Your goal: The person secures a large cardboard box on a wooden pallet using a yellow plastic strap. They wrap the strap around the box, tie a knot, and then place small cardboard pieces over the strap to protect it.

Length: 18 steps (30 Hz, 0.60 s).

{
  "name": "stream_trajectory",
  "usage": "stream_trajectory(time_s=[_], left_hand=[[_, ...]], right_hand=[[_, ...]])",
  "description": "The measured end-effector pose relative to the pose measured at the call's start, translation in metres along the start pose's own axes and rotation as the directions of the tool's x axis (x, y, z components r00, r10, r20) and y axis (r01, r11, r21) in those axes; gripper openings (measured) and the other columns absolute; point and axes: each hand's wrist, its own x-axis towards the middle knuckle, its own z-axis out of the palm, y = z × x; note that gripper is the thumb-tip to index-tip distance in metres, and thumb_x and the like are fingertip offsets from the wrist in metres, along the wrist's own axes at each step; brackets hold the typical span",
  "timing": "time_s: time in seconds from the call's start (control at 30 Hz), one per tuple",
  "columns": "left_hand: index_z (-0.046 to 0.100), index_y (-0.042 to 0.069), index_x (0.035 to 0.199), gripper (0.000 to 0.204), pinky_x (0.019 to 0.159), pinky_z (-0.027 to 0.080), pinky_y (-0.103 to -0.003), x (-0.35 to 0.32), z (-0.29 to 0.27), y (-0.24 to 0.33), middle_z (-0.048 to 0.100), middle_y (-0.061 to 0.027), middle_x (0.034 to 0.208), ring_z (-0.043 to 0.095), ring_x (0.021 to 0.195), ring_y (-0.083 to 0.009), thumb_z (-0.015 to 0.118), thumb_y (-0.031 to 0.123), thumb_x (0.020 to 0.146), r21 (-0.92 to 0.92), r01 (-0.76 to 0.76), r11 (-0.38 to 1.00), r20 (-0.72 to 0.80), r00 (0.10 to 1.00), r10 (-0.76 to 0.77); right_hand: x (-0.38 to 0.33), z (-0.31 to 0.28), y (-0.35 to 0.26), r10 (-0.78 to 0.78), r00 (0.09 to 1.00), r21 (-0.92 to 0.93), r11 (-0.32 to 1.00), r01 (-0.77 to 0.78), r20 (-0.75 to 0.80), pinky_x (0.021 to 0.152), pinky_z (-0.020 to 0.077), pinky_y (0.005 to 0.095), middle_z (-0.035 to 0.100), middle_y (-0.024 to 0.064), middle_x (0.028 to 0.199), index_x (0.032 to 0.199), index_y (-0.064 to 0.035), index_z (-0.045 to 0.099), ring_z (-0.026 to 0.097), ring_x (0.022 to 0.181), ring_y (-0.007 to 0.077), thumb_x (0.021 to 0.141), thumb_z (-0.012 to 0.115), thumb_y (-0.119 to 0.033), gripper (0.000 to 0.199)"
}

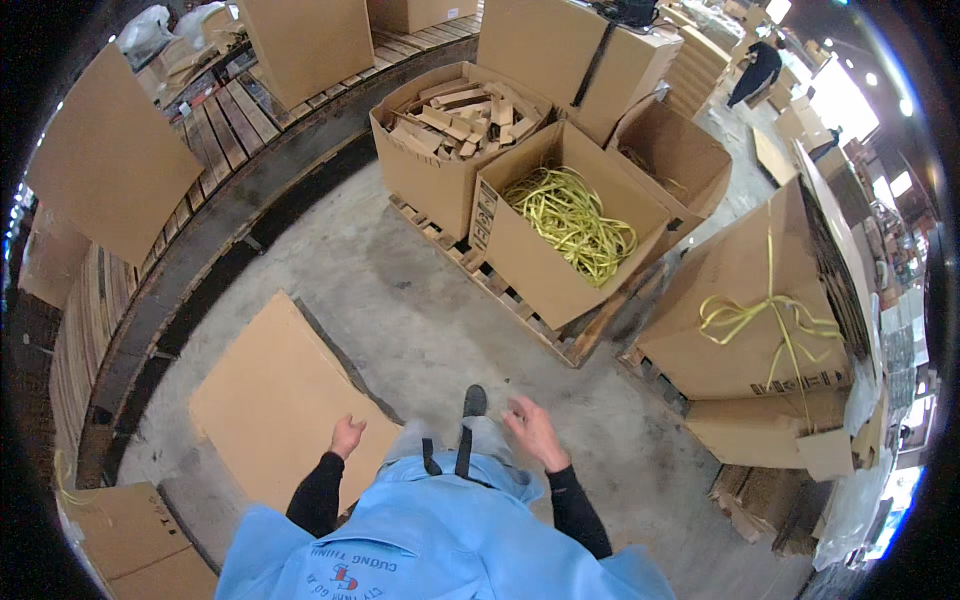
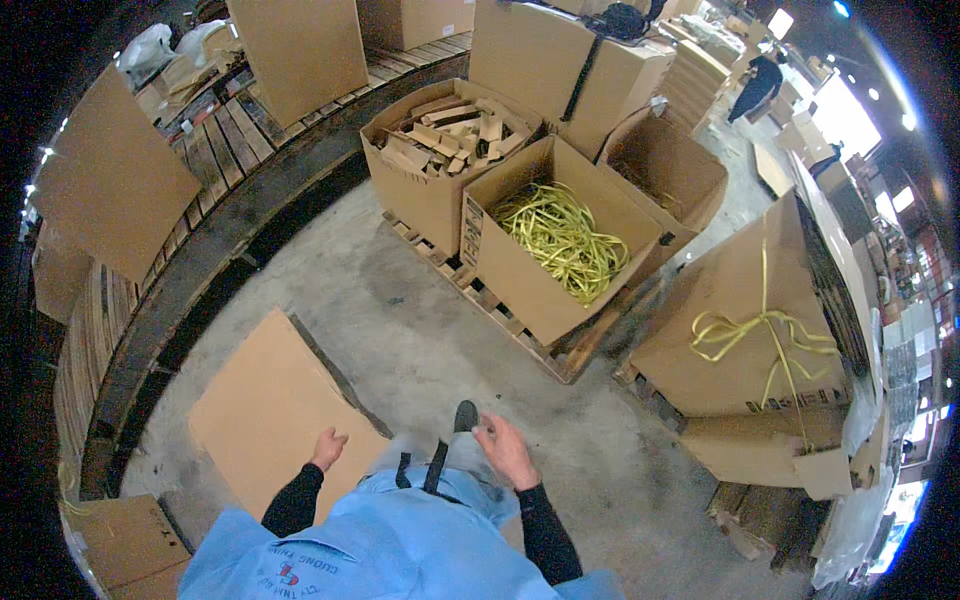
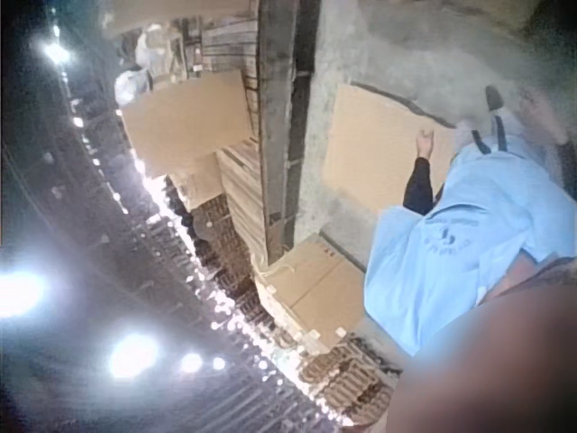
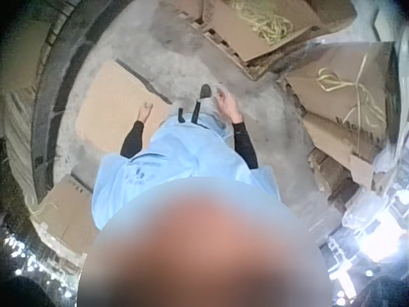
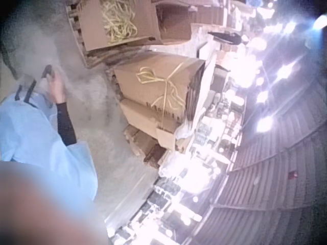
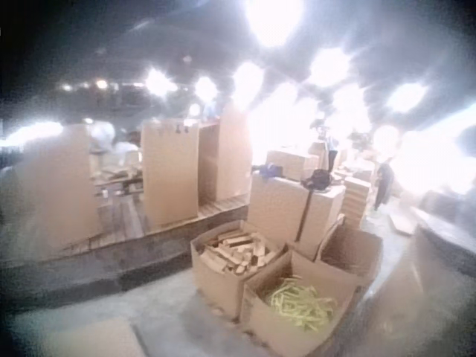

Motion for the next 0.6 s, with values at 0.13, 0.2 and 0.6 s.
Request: stream_trajectory(time_s=[0.13,0.2,0.6], left_hand=[[0.032,-0.016,0.148,0.079,0.069,0.053,-0.034,-0.009,-0.018,-0.013,0.070,-0.0168,0.095,0.067,0.082,-0.0222,0.069,0.026,0.092,-0.275,0.245,0.930,0.008,0.967,-0.253],[0.029,-0.016,0.149,0.081,0.059,0.051,-0.033,-0.005,-0.017,-0.009,0.067,-0.0123,0.087,0.063,0.072,-0.0172,0.070,0.023,0.091,-0.453,0.333,0.827,0.028,0.932,-0.360],[0.049,-0.009,0.130,0.051,0.054,0.045,-0.027,0.224,-0.066,0.101,0.066,-0.0077,0.088,0.058,0.070,-0.0124,0.066,0.022,0.094,-0.582,0.341,0.738,0.065,0.924,-0.376]], right_hand=[[0.126,-0.039,-0.046,-0.182,0.970,-0.079,0.977,0.197,0.160,0.091,0.0527,0.0466,0.069,0.0213,0.116,0.126,-0.0013,0.062,0.066,0.107,0.0385,0.094,0.066,-0.032,0.045],[0.189,-0.048,-0.067,-0.271,0.932,-0.075,0.952,0.297,0.242,0.093,0.0519,0.0471,0.069,0.0212,0.116,0.127,-0.0018,0.061,0.065,0.109,0.0393,0.094,0.065,-0.032,0.045],[0.497,0.002,-0.148,-0.114,0.931,-0.039,0.990,0.135,0.347,0.093,0.0516,0.0494,0.067,0.0249,0.117,0.128,-0.0006,0.060,0.064,0.109,0.0427,0.094,0.065,-0.036,0.049]])
